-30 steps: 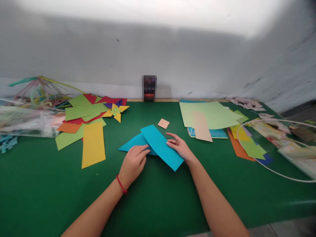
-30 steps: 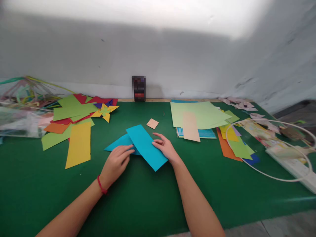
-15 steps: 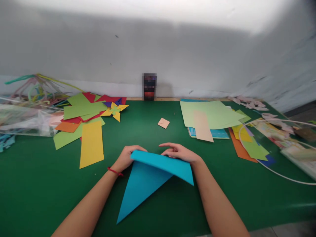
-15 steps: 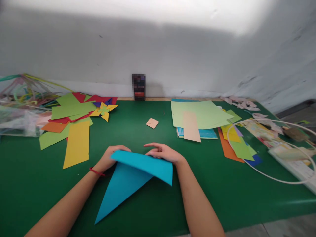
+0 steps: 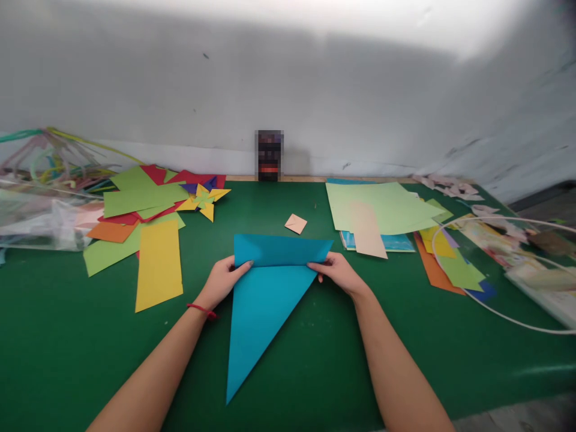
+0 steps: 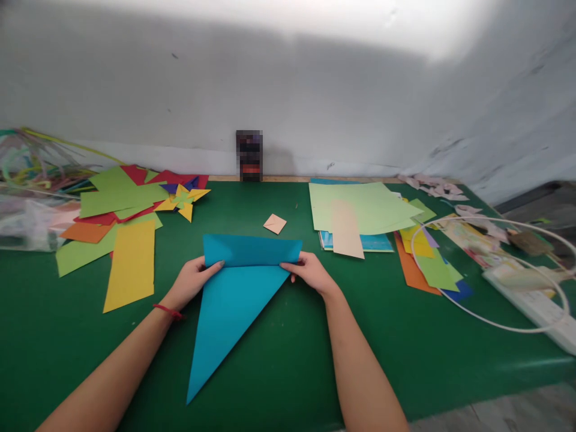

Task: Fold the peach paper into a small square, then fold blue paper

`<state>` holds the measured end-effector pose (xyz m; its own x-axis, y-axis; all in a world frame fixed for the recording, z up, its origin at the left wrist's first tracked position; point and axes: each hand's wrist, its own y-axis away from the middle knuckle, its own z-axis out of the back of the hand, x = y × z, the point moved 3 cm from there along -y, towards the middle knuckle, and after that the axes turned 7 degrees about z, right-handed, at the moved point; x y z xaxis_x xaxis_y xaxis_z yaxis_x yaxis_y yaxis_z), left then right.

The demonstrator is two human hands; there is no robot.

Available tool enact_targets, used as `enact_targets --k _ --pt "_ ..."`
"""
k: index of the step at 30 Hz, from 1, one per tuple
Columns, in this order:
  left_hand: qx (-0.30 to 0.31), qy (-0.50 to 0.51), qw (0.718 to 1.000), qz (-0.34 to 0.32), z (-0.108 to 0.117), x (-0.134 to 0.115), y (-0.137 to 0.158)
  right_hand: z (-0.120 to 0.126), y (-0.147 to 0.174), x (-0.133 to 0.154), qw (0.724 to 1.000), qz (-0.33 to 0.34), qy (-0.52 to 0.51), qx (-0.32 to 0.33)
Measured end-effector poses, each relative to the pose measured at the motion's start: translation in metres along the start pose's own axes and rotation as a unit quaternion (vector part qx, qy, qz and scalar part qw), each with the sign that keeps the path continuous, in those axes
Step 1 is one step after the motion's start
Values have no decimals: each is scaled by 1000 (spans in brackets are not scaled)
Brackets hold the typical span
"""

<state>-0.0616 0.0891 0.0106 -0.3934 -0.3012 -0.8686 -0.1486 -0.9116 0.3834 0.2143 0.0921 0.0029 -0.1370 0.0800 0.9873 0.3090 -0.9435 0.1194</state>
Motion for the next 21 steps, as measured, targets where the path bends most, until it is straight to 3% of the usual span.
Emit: enact_targets --k 4,7,14,21 --pt "44 -5 999 -21 1 -7 -6 5 -6 -5 993 54 -1 -108" --pt "32 1 999 -21 1 -8 -11 7 -9 -8 986 76 2 -146" --pt "8 48 999 12 3 -5 -14 5 -11 -2 997 50 8 -61" --pt "-6 -38 999 2 10 -6 -18 7 -11 -4 997 38 9 -67"
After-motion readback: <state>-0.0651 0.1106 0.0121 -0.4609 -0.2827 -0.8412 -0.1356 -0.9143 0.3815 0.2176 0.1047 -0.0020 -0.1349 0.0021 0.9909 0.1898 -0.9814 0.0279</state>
